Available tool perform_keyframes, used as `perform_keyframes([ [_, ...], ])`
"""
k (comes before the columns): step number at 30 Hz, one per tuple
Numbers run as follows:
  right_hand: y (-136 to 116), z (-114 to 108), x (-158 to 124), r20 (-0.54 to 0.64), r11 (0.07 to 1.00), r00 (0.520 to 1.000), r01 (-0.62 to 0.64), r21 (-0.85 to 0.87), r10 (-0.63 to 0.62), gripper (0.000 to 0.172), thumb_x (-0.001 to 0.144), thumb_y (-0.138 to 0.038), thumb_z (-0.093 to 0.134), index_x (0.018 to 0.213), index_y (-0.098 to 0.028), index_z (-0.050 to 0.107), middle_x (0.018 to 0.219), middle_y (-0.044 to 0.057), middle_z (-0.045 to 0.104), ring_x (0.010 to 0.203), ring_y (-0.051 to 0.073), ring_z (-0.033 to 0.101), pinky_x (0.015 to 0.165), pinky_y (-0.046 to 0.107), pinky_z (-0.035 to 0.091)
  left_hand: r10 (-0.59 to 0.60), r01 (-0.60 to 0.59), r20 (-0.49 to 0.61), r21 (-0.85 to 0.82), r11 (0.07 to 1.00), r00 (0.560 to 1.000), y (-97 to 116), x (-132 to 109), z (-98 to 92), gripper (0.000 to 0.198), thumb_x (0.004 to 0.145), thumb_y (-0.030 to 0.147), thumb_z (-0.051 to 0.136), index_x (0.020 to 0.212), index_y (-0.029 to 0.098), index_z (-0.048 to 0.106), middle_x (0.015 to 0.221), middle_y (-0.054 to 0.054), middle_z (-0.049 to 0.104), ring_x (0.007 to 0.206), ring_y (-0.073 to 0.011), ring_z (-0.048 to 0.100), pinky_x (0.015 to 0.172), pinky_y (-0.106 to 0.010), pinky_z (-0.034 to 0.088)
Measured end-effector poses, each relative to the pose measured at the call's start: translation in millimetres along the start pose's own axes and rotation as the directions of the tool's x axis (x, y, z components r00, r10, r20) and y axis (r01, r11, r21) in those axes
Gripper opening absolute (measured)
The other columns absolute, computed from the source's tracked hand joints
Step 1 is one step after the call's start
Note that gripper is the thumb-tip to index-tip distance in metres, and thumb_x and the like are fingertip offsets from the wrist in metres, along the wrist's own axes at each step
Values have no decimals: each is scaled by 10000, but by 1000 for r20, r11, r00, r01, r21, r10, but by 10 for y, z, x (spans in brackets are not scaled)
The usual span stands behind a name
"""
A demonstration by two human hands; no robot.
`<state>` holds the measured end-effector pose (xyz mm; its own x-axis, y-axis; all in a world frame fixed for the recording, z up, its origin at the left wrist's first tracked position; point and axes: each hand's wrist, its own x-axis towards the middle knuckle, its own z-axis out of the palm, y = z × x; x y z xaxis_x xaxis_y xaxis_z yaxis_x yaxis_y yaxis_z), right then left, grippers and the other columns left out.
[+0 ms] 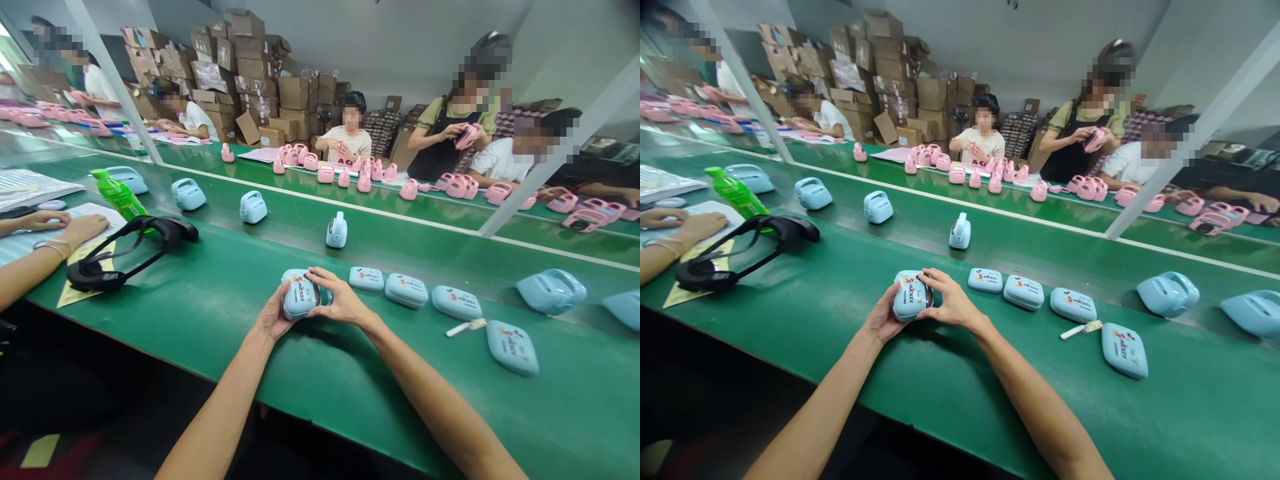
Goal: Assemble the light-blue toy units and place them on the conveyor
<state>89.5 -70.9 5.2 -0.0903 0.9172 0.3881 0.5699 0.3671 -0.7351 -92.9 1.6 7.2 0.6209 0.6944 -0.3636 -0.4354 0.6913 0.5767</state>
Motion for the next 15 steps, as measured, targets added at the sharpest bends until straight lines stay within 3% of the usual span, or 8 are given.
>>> perform_keyframes([
  [5, -56, -20, -15, 23, 1000, 1000, 21, -4, -21, 993, 676, -602, 862, 1522, -265, 466, 1622, 160, 377, 1512, 351, 341, 1229, 562, 287, 39, -39, 0, 27, 999, 999, -15, 10, 19, 357, 799, 229, 777, 1128, 166, 654, 1015, -73, 758, 883, -216, 737, 850, -346, 610],
  [8, -86, -1, -2, 28, 999, 998, 53, -10, -53, 1028, 692, -591, 857, 1552, -251, 408, 1634, 169, 351, 1533, 349, 294, 1240, 573, 249, 79, -82, 32, 114, 990, 996, -41, 18, 0, 447, 738, 254, 844, 1135, 194, 648, 1013, -54, 746, 880, -215, 730, 841, -333, 602],
  [15, -108, -6, -19, 52, 996, 995, 91, -9, -91, 993, 679, -573, 875, 1532, -306, 443, 1604, 129, 422, 1511, 341, 348, 1233, 568, 262, 168, -186, 96, 221, 957, 981, -107, -17, -40, 620, 602, 289, 944, 1129, 230, 622, 1058, -47, 731, 929, -235, 718, 799, -312, 591],
])
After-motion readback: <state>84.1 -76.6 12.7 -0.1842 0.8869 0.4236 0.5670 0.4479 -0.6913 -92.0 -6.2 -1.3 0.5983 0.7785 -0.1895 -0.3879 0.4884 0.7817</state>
